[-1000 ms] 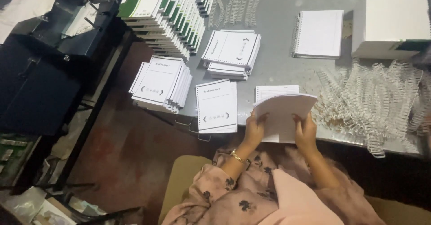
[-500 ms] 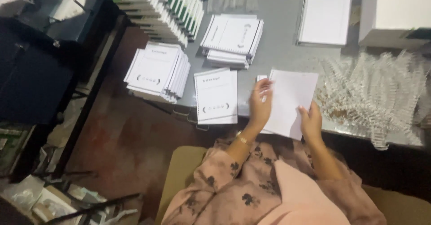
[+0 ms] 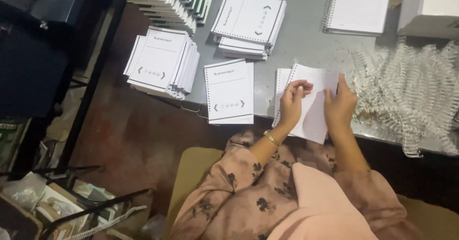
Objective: Inspecting the pages of printed notebooks for quality control by flipping through them manually.
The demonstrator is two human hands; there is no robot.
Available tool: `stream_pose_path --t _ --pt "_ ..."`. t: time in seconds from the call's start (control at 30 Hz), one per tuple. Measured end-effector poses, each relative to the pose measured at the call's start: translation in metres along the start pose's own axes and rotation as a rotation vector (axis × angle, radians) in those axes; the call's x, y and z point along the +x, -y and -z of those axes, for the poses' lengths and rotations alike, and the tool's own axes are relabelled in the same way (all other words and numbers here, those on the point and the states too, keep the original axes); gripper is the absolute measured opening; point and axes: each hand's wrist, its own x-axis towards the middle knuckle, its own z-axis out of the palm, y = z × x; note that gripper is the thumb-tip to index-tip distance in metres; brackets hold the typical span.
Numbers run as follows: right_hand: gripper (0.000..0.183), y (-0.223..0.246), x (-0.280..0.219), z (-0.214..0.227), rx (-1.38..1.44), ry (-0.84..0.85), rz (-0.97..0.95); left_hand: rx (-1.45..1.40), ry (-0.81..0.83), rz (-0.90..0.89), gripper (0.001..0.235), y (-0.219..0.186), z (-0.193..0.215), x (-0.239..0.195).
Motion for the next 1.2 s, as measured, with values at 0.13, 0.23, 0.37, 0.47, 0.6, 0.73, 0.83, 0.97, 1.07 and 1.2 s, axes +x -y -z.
stream_pose_path --t 0.13,0.23,0.37,0.47,0.6,0.73,0.83,0.97,1.07,1.2 --pt "0.042 0.02 -0.017 -0.004 -0.164 -0.054 0.183 -0.017 -0.008 0.006 0.021 0.006 0.001 0.002" --pt "0.031 0.032 -0.031 -0.001 -0.169 -0.161 0.264 0.078 -0.032 0.048 0.022 -0.003 0.004 0.0" --pt "0.027 0.001 -0.023 0.019 0.343 -0.029 0.026 0.23 -0.128 -0.114 0.042 -0.041 0.016 0.001" --pt "0.031 0.005 -0.011 0.051 0.617 0.106 -0.213 0.315 0.01 -0.027 0.081 -0.065 0.048 0.015" --pt "0.034 0.015 -0.003 0.068 0.944 0.235 -0.452 0.079 0.38 0.454 0.042 -0.063 0.083 0.015" --pt "0.032 0.016 -0.013 0.049 0.943 0.172 -0.468 0.176 0.271 0.443 0.025 -0.043 0.063 0.005" --pt "0.023 0.008 -0.037 0.01 0.052 -0.069 -0.03 0.56 0.041 0.117 0.037 -0.053 0.033 -0.018" --pt "0.022 0.068 -0.042 0.053 0.045 -0.189 0.145 0.667 -0.052 -0.03 0.028 -0.098 0.018 -0.031" --pt "0.028 0.057 -0.026 0.092 0.549 0.03 -0.151 0.411 0.06 0.253 0.036 -0.095 0.054 -0.012" --pt "0.034 0.032 -0.005 0.095 1.055 0.333 -0.602 0.433 0.186 0.314 0.043 -0.111 0.059 -0.007"
